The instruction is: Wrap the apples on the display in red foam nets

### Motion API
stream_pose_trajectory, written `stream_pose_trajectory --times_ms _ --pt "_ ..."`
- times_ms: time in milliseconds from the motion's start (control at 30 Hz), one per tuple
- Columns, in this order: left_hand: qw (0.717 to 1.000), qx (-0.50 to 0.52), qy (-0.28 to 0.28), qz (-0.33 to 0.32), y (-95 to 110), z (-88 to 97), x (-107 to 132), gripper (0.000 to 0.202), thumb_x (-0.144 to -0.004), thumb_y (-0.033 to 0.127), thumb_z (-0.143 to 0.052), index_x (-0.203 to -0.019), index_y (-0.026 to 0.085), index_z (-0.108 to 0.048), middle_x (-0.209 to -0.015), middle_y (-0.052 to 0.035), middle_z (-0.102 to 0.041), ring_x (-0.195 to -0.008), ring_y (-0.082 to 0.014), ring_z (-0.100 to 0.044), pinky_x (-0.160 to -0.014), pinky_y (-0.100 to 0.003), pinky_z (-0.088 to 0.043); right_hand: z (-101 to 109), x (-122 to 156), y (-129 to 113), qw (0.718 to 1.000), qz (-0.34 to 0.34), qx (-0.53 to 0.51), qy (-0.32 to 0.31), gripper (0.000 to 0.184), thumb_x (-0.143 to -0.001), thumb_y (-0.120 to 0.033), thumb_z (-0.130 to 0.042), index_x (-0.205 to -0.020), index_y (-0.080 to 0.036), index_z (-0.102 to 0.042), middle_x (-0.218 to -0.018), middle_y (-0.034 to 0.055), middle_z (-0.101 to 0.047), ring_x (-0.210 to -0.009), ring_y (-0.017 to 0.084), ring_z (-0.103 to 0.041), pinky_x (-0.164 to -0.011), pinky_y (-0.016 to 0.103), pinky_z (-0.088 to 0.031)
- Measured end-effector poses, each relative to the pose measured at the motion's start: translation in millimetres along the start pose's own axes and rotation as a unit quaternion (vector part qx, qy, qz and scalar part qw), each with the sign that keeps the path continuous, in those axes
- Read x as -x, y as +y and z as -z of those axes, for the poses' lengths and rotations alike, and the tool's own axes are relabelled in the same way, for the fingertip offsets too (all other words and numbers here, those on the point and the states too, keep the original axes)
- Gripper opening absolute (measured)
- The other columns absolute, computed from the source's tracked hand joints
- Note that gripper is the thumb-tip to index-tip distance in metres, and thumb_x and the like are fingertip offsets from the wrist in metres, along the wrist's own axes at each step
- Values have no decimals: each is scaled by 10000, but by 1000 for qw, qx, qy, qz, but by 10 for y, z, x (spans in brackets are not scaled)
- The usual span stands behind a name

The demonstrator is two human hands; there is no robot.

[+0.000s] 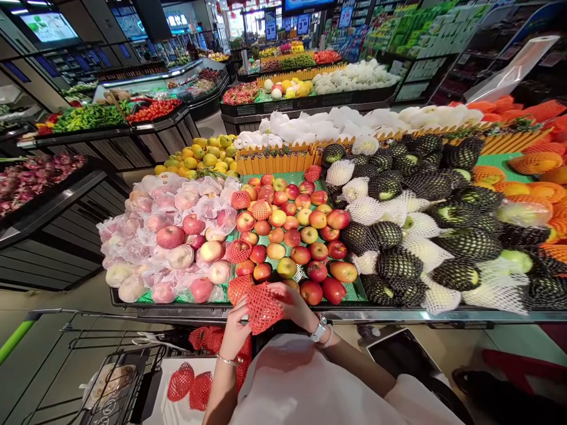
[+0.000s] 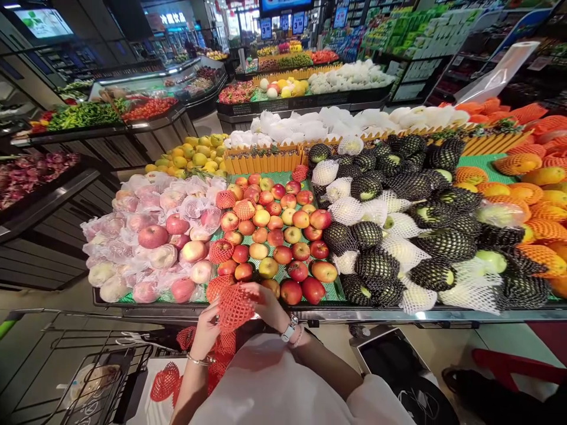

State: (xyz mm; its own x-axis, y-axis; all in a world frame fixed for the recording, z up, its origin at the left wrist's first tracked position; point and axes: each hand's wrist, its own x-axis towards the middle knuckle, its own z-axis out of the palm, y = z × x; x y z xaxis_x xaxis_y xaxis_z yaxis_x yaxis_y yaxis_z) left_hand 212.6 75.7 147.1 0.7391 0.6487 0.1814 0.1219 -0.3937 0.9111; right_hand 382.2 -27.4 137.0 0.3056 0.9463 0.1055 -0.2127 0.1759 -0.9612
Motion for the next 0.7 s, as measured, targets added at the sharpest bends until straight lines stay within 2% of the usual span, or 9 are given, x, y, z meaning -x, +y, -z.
stream_pose_trajectory --times_ms 100,200,267,333,400,467,567,633,700 --pt "997 17 58 45 -75 7 -3 193 -711 340 -698 -750 153 -728 -844 -105 -691 -844 -238 -633 -839 -350 -513 35 10 14 999 17 12 35 277 -865 -393 -585 -1023 -175 -650 -1041 99 -645 -998 194 -615 -911 327 -484" --pt "990 48 85 101 -171 -16 13 269 -622 311 -753 -818 134 -708 -866 -95 -689 -800 -218 -625 -778 -317 -518 20 41 16 997 23 78 -2 283 -862 -350 -582 -1077 -179 -647 -1056 94 -642 -964 186 -613 -881 327 -497" --pt "984 79 94 129 -199 -45 18 365 -567 296 -783 -877 124 -697 -927 -105 -689 -858 -231 -633 -822 -327 -516 -2 43 18 992 45 120 -17 297 -853 -331 -583 -1103 -180 -639 -1063 91 -642 -964 188 -608 -880 334 -498" --pt "975 109 127 144 -199 -65 14 448 -525 307 -806 -913 120 -684 -968 -114 -686 -914 -247 -636 -865 -345 -515 24 6 11 986 77 149 20 251 -888 -318 -531 -1061 -178 -648 -1028 90 -648 -944 183 -609 -867 324 -495" --pt "963 138 177 148 -199 -61 4 526 -494 317 -827 -957 124 -668 -996 -114 -682 -942 -253 -637 -877 -352 -520 134 -73 -5 974 94 184 92 254 -928 -300 -456 -1040 -176 -647 -1013 95 -645 -922 179 -608 -848 317 -490" --pt "947 170 230 144 -223 -27 -6 576 -482 316 -844 -993 135 -648 -1011 -106 -680 -947 -243 -638 -873 -341 -525 317 -179 -21 952 80 262 139 275 -915 -274 -454 -1104 -167 -624 -1092 112 -625 -992 204 -593 -887 350 -475" --pt "915 230 301 135 -284 63 -22 607 -505 360 -853 -1029 156 -624 -1033 -95 -673 -958 -222 -634 -880 -327 -520 583 -327 -28 916 7 389 102 438 -834 -227 -548 -1264 -145 -547 -1291 148 -538 -1168 288 -522 -983 452 -420" --pt "896 259 342 118 -306 135 -31 588 -534 413 -841 -1019 163 -621 -1038 -94 -669 -960 -217 -630 -869 -323 -520 672 -390 -27 912 -37 399 89 466 -823 -236 -594 -1277 -147 -536 -1289 158 -535 -1120 291 -549 -933 455 -452" --pt "887 270 363 92 -304 204 -35 549 -574 432 -821 -1014 167 -626 -1068 -94 -661 -984 -217 -623 -863 -316 -517 685 -418 -30 920 -47 378 97 387 -858 -294 -606 -1212 -143 -565 -1204 142 -571 -1032 244 -582 -883 423 -481"
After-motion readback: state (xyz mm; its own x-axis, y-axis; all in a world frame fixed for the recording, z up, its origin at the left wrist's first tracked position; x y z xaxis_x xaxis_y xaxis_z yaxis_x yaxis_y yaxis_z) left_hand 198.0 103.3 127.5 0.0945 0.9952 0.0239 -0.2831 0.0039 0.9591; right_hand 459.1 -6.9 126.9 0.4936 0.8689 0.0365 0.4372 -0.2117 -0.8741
